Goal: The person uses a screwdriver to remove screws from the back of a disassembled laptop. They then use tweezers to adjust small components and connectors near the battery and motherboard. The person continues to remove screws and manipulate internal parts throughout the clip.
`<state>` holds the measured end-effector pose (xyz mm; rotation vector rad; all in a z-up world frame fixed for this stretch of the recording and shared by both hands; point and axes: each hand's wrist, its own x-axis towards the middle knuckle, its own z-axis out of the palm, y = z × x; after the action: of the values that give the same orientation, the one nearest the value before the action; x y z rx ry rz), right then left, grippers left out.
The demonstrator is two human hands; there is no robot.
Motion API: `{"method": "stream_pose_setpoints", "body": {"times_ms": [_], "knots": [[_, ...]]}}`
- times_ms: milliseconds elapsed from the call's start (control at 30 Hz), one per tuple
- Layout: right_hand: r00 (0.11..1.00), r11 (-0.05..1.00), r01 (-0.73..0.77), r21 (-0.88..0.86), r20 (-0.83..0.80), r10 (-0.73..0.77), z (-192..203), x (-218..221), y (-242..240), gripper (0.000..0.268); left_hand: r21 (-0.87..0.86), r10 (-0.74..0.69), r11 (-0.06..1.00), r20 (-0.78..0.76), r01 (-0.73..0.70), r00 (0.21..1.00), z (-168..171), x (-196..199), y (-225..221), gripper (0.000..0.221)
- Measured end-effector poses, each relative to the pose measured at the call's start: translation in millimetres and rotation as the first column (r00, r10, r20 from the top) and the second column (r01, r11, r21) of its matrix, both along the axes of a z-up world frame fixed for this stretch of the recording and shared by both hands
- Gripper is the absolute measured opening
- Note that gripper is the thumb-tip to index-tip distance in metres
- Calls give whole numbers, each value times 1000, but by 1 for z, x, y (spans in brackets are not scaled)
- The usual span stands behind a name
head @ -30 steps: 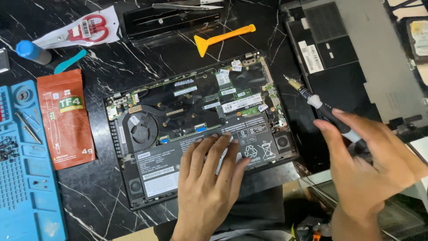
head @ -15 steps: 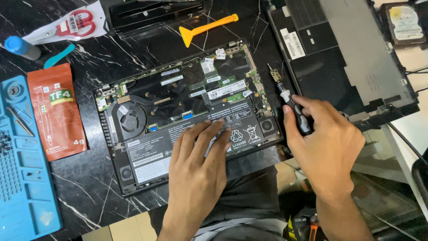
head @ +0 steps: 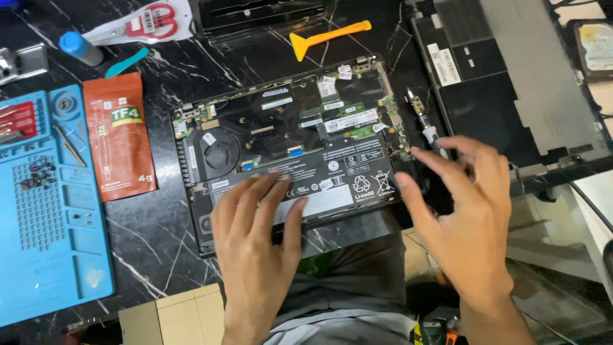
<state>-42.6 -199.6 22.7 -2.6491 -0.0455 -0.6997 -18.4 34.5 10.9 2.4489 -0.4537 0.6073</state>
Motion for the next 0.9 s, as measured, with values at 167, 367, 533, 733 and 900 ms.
{"method": "stream_pose_setpoints", "body": {"times_ms": [167, 367, 533, 733, 900], "knots": [[992, 998, -58, 10, -112, 59, -7, -1, 15, 43, -40, 239, 970, 19, -238, 971, 1, -15, 24, 30], [981, 995, -88, -44, -176, 79, -16, 10, 11, 69, -24, 378, 926, 7, -378, 926, -8, -22, 35, 51], [948, 982, -165, -96, -288, 132, -8, 22, -3, 82, -17, 430, 903, 6, -430, 903, -10, -26, 32, 59], [916, 942, -269, -203, -357, 185, -3, 31, -14, 96, -9, 463, 887, 17, -463, 886, -9, -28, 28, 57], [835, 955, -236, -181, -540, 104, 8, 39, -11, 99, -58, 404, 912, -41, -406, 914, -10, -29, 28, 61]]}}
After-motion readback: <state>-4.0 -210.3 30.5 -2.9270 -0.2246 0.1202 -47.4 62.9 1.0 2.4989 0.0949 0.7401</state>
